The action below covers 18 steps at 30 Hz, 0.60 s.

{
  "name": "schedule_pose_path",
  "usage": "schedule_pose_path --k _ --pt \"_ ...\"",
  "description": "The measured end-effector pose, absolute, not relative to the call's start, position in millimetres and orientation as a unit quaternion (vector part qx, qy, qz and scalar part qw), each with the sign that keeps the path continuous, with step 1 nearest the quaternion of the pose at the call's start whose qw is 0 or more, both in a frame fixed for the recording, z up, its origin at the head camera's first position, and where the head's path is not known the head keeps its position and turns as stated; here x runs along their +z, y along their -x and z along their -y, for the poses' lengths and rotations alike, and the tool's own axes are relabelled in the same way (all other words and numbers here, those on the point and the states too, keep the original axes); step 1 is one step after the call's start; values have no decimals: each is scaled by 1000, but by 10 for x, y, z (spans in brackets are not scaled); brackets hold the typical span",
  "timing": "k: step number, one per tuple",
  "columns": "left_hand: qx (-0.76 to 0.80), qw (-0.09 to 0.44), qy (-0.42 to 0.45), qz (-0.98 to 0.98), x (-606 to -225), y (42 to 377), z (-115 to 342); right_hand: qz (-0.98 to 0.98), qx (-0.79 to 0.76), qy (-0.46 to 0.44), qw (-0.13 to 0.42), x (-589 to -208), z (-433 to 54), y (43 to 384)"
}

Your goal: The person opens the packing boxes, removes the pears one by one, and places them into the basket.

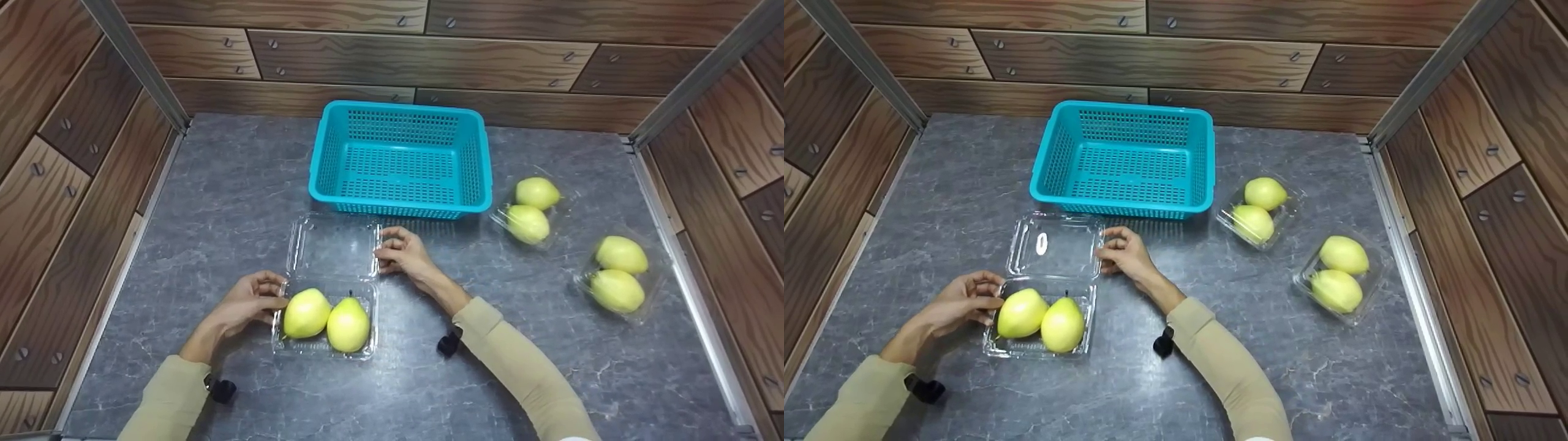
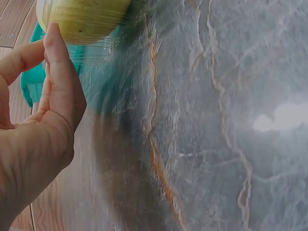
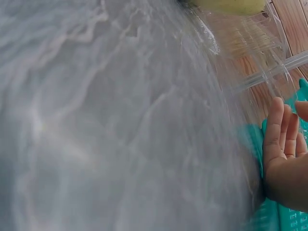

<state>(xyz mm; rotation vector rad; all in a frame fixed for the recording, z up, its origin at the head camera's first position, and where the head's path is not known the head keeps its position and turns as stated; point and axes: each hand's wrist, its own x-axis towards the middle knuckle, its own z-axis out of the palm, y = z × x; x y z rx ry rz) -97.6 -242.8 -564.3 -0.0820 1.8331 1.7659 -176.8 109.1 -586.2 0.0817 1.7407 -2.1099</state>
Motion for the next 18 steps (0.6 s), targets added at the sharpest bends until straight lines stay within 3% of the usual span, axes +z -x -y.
schedule_pose_path --k 18 --pt "660 286 42 -694 -5612 1073 2501 -632 -744 -70 207 -5827 -953 1799"
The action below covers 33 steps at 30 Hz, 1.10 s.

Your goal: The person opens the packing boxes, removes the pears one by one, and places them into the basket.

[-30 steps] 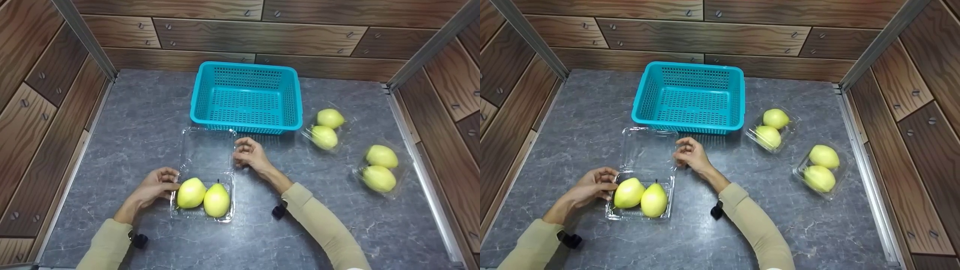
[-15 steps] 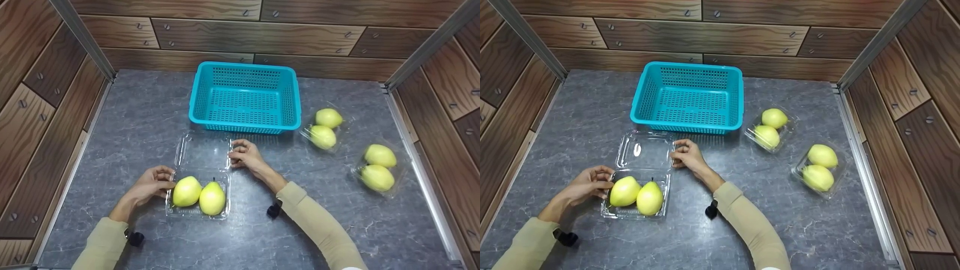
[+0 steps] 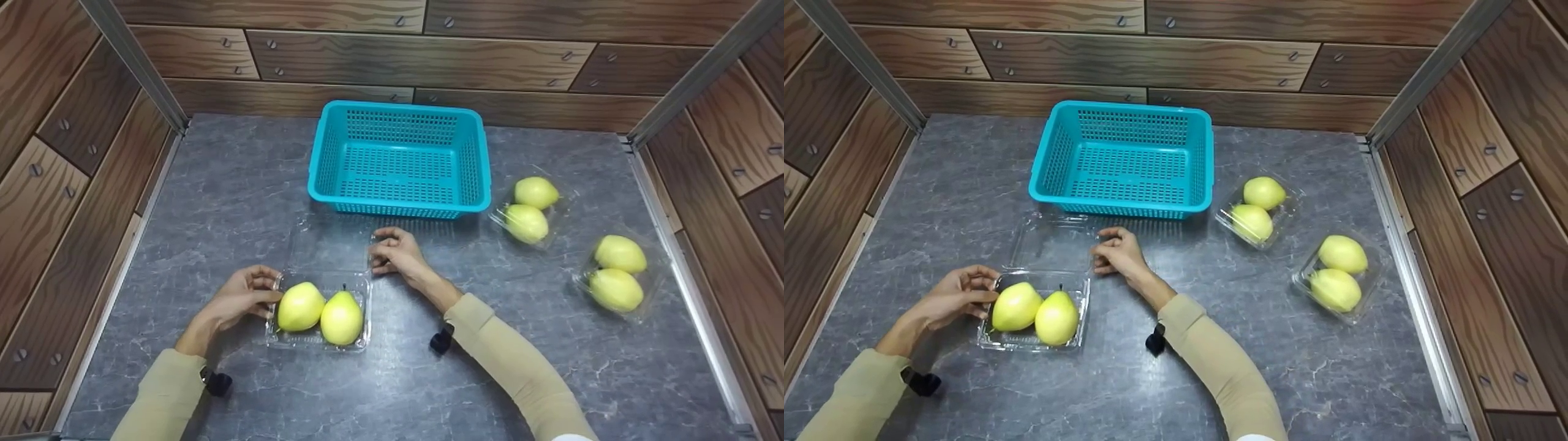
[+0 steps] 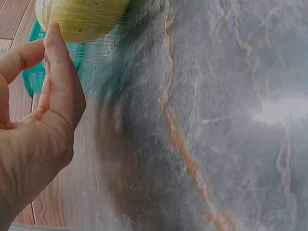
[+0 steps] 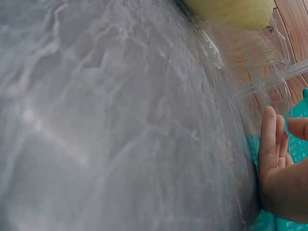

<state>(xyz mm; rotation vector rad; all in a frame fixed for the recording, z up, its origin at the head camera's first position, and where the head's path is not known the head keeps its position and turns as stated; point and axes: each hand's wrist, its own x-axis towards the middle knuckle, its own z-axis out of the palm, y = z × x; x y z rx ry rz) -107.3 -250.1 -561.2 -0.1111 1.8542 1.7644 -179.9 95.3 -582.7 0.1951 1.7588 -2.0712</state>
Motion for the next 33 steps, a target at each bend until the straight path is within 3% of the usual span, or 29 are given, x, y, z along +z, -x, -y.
schedule_pose_path --k 14,25,33 --pt "666 286 42 -687 -5595 1071 2526 -689 -695 -33 203 -5741 -1096 1770" --pt "657 283 36 -697 -5613 1058 2542 -744 -626 96 212 -5497 -1248 1629" --pt "660 285 38 -694 -5607 1070 2524 -809 -521 205 177 -5279 -1357 1508"
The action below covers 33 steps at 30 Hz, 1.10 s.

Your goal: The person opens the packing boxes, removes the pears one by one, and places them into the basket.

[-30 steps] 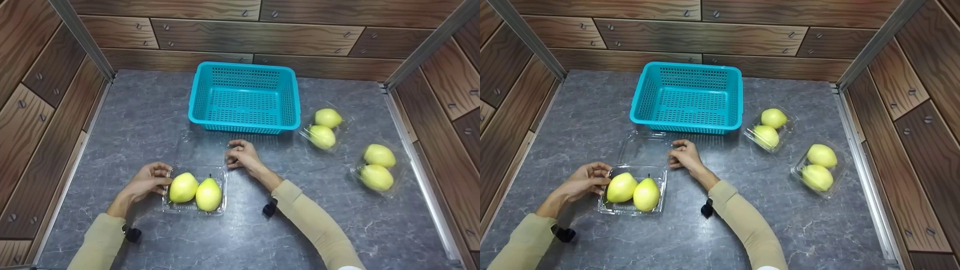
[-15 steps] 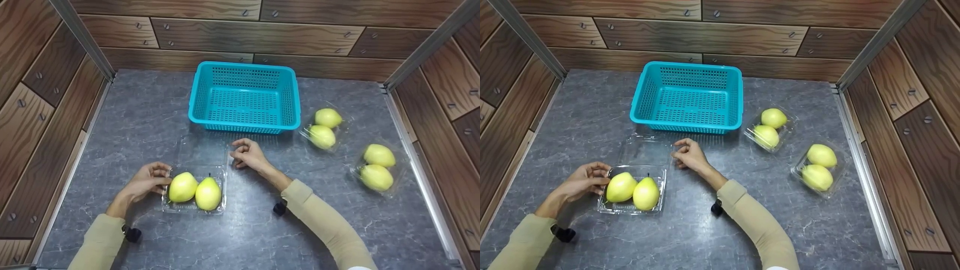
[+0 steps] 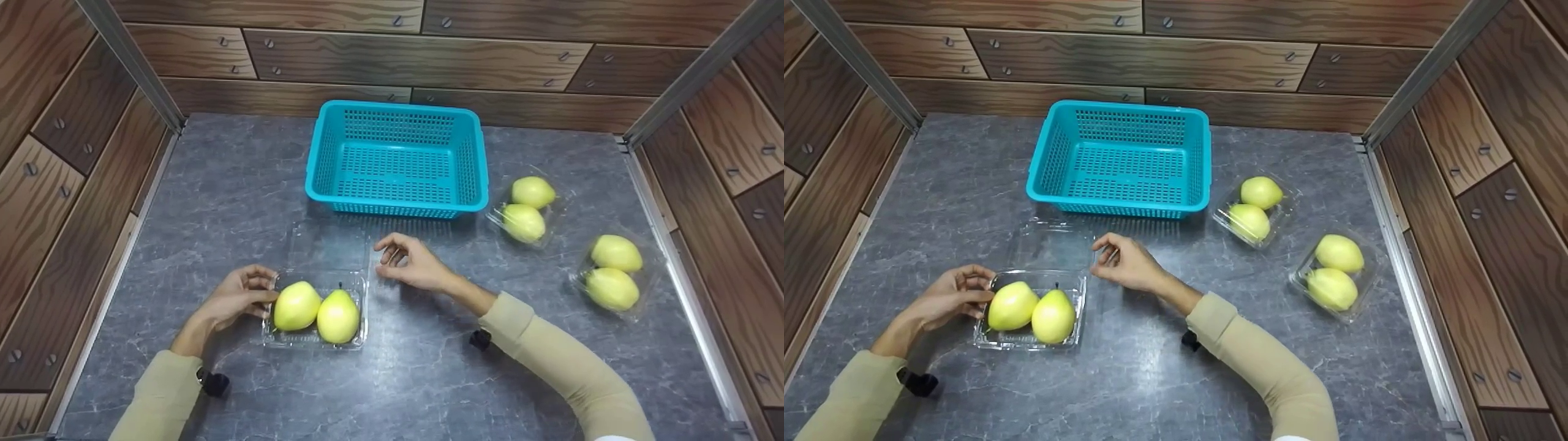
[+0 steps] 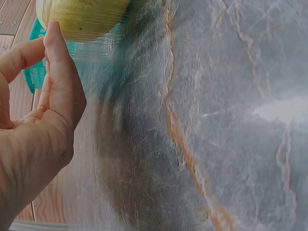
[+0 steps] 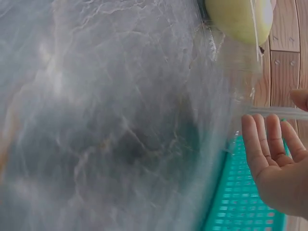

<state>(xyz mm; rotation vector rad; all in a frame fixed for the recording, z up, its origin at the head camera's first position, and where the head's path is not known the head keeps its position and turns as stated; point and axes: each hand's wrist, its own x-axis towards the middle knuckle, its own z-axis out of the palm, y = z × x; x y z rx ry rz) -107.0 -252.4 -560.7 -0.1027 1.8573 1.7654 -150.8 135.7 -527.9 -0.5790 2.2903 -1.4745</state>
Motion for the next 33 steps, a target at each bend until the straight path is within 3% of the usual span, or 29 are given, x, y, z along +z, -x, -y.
schedule_pose_path --k 18,33 --pt "663 288 27 -690 -5615 1070 2534 -866 -319 365 125 -4771 -1340 1261" --pt "671 289 28 -682 -5622 1077 2544 -852 -221 471 63 -4922 -1031 1043"
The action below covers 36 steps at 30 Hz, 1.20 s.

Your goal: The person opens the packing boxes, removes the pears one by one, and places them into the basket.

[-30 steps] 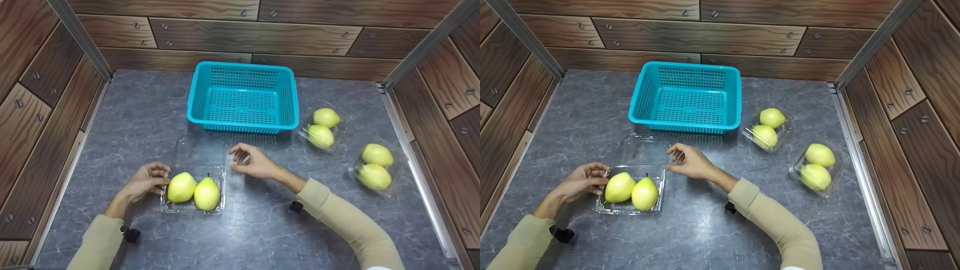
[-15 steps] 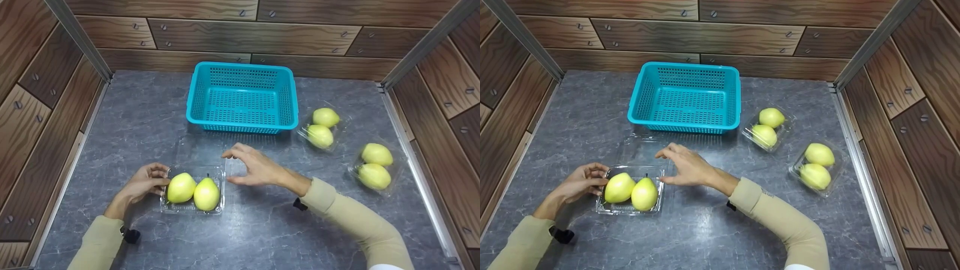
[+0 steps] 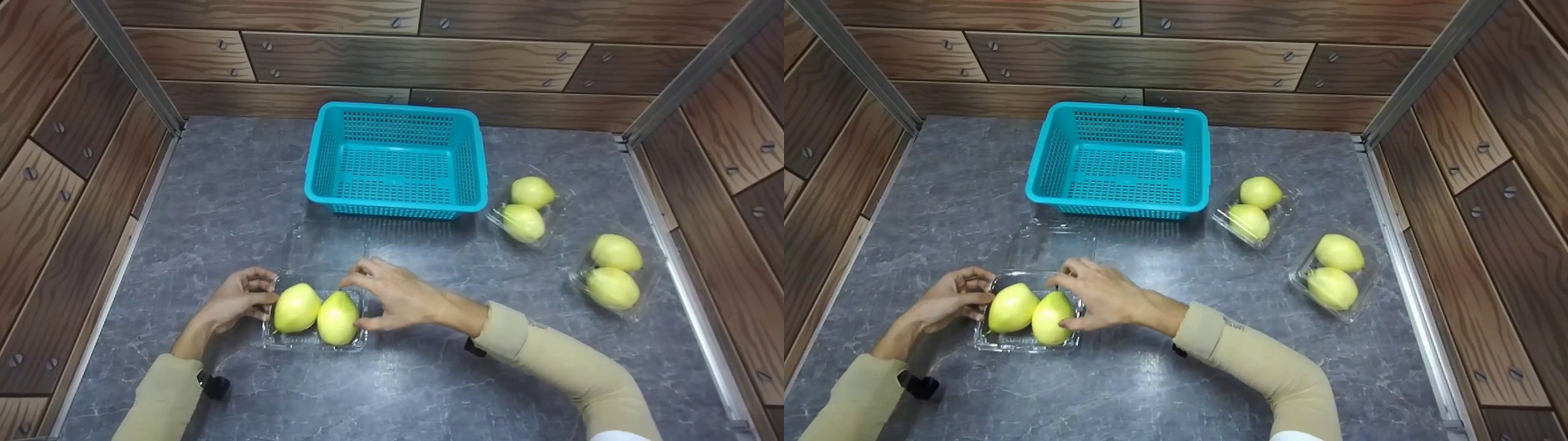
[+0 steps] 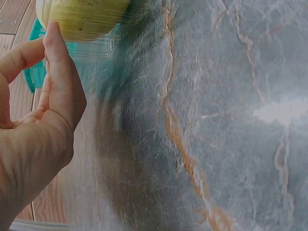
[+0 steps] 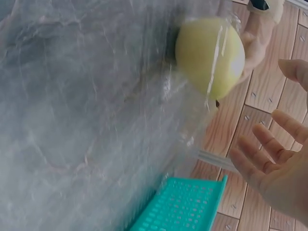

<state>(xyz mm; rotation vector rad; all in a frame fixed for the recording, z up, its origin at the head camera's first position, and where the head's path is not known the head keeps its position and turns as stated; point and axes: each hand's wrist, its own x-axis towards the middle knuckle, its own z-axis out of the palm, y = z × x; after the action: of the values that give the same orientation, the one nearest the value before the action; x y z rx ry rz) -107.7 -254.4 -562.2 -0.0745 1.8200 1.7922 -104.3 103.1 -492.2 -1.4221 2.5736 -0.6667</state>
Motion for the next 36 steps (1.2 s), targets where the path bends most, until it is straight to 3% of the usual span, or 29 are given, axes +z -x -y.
schedule_pose_path --k 17,36 --pt "667 290 26 -686 -5624 1084 2545 -843 -176 497 106 -5101 -826 910" --pt "672 292 24 -680 -5639 1079 2539 -848 -177 486 116 -5231 -708 973"
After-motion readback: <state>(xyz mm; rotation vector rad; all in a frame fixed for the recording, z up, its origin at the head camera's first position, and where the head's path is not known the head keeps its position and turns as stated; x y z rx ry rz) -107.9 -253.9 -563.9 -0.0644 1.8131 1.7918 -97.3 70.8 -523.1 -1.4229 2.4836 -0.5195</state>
